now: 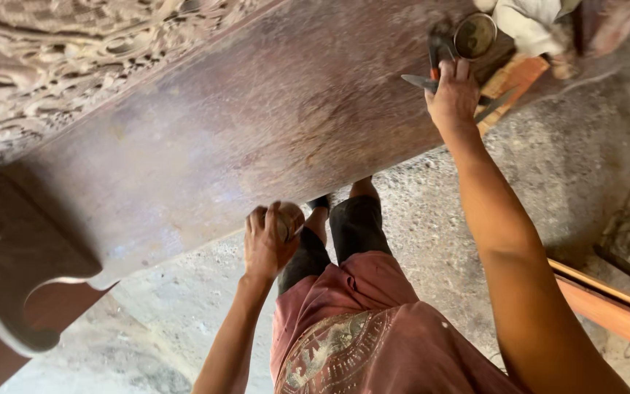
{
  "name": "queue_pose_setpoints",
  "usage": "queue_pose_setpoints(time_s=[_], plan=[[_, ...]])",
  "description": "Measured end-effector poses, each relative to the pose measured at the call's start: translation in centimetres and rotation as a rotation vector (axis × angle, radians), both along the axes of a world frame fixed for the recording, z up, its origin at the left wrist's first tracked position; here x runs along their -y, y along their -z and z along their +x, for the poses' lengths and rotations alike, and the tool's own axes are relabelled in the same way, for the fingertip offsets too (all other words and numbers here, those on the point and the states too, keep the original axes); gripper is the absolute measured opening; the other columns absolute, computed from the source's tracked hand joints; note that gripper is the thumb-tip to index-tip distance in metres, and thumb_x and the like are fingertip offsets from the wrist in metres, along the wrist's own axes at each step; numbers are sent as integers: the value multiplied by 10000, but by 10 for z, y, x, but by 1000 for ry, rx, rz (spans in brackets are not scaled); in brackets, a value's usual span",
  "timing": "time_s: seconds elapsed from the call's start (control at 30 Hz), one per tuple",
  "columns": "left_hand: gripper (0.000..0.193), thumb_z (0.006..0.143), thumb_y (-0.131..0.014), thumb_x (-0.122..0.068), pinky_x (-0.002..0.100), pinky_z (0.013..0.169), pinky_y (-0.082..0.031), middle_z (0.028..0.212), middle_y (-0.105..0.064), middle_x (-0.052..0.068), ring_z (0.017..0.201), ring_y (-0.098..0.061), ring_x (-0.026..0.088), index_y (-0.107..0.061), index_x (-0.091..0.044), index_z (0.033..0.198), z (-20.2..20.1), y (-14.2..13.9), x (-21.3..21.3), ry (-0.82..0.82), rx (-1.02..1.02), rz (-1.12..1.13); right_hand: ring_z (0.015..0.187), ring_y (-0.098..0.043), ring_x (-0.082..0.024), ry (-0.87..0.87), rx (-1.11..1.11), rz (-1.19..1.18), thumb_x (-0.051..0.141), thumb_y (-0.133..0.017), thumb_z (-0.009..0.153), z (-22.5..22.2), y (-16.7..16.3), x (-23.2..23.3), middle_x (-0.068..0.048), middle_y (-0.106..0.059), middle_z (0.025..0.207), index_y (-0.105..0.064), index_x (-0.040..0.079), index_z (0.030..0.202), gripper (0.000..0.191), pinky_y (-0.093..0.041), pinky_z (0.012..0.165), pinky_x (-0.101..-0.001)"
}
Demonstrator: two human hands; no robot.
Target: The person carries a can of wood stain and a brush across the workshop, then uses a knife to scrape and prepare material at a round table. They dip the knife into the stain can and spread the stain by hand onto a large wooden board, coating its surface.
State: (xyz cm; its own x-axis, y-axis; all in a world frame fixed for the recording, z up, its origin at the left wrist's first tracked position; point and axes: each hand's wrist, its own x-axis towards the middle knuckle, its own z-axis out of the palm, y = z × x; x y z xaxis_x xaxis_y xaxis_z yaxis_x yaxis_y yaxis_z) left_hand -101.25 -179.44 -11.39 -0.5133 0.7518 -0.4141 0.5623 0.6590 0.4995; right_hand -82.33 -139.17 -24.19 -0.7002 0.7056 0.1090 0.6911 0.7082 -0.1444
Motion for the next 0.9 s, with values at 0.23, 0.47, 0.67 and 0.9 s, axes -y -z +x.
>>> queue_pose_setpoints(time_s=[0.23,0.47,0.67,0.9], plan=[[881,704,-776,-130,539,1081,-407,1396,-438,229,1286,-429,445,-384,-91,1492,19,78,-131,209,-3,62,849,-668,-318,551,-96,-690,162,-722,967,63,-36,74,-150,-667,935,-645,35,1000,152,-509,757,-483],[1041,784,-783,-161,554,1120,-372,1572,-297,240,1418,-333,455,-186,-158,1637,30,137,-187,367,-31,9,726,-635,-256,710,-270,-878,221,-684,998,30,-52,162,-139,-681,854,-718,55,1035,173,-506,684,-393],[911,816,-813,-245,530,1145,-351,1541,-369,247,1407,-359,450,-309,-87,1559,26,122,-106,117,133,169,844,-700,-285,494,-470,-733,126,-680,985,-21,-62,182,-162,-711,953,-676,18,1069,136,-550,781,-391],[515,852,-772,-211,436,874,-561,1231,-653,214,1014,-691,334,-625,-37,1314,35,80,50,-163,227,180,978,-686,-345,297,-446,-474,50,-740,873,-79,-76,171,-155,-698,1063,-632,39,1230,373,-545,841,-430]])
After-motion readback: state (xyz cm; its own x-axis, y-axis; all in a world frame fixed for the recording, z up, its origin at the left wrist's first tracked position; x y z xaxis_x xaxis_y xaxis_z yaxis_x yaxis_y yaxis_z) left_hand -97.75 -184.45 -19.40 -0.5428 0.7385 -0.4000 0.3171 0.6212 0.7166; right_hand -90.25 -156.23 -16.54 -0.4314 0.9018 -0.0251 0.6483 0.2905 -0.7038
